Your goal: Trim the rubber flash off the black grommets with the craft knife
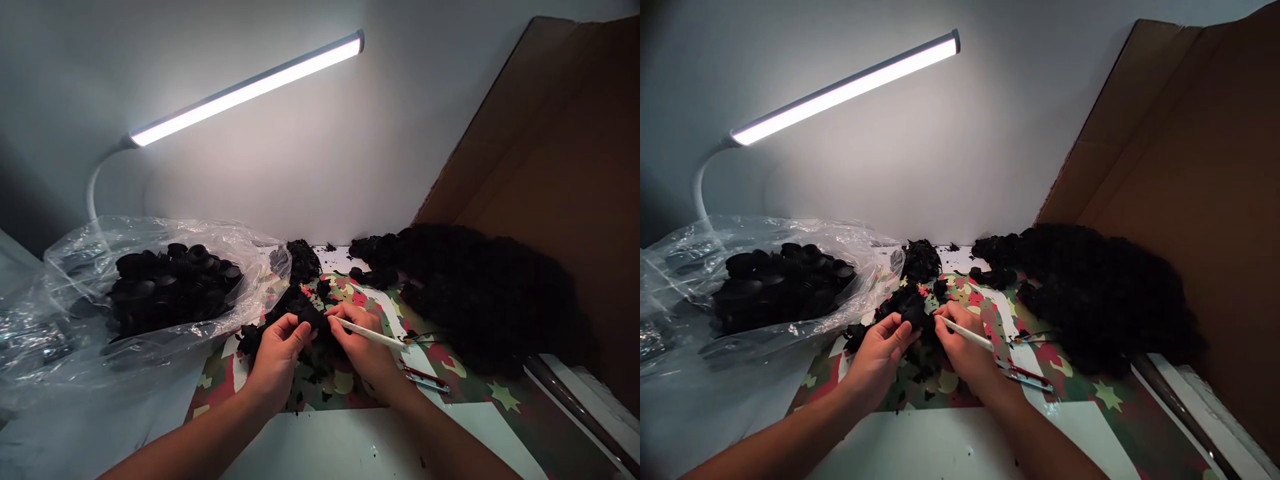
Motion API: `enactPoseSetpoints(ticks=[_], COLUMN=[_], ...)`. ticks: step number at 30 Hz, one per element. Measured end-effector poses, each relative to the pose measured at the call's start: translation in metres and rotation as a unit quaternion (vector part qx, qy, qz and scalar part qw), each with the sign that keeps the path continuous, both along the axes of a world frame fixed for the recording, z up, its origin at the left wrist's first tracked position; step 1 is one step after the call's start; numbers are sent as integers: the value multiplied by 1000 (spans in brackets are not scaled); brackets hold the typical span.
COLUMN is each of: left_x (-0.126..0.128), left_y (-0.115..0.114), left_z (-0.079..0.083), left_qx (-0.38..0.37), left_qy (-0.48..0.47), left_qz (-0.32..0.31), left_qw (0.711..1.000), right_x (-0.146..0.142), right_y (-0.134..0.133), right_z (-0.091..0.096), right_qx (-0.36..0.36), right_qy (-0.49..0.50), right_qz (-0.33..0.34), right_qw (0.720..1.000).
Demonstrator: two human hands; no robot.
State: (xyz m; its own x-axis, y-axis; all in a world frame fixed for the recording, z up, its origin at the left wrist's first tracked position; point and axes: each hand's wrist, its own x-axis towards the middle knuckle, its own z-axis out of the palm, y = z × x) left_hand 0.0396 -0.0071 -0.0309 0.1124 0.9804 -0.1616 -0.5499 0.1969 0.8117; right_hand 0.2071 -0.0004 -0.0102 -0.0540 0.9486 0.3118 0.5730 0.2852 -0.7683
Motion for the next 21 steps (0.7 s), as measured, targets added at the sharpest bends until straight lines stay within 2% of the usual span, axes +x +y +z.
enactPoseSetpoints(ticks=[4,7,11,13,17,19,21], left_x=[-1,-2,-1,0,4,4,1], left_y=[4,5,5,4,-1,-5,-8], left_z=[0,-2,-2,-1,3,5,9], left_qx=[-1,-3,-15,-20,-16,-28,-26], left_qy=[-39,-36,-23,-13,19,51,113], left_qz=[-13,-13,0,10,0,-45,-124], left_qw=[999,999,1000,1000,1000,997,985], right_x=[1,2,6,5,-4,-7,-7], right_y=[-6,-8,-8,-9,-11,-10,-8], right_z=[8,7,3,3,3,0,-4], right_qx=[-26,-26,13,20,22,39,51], right_qy=[104,207,272,246,96,66,63], right_qz=[7,40,69,55,40,30,15], right_qw=[994,977,960,967,994,997,997])
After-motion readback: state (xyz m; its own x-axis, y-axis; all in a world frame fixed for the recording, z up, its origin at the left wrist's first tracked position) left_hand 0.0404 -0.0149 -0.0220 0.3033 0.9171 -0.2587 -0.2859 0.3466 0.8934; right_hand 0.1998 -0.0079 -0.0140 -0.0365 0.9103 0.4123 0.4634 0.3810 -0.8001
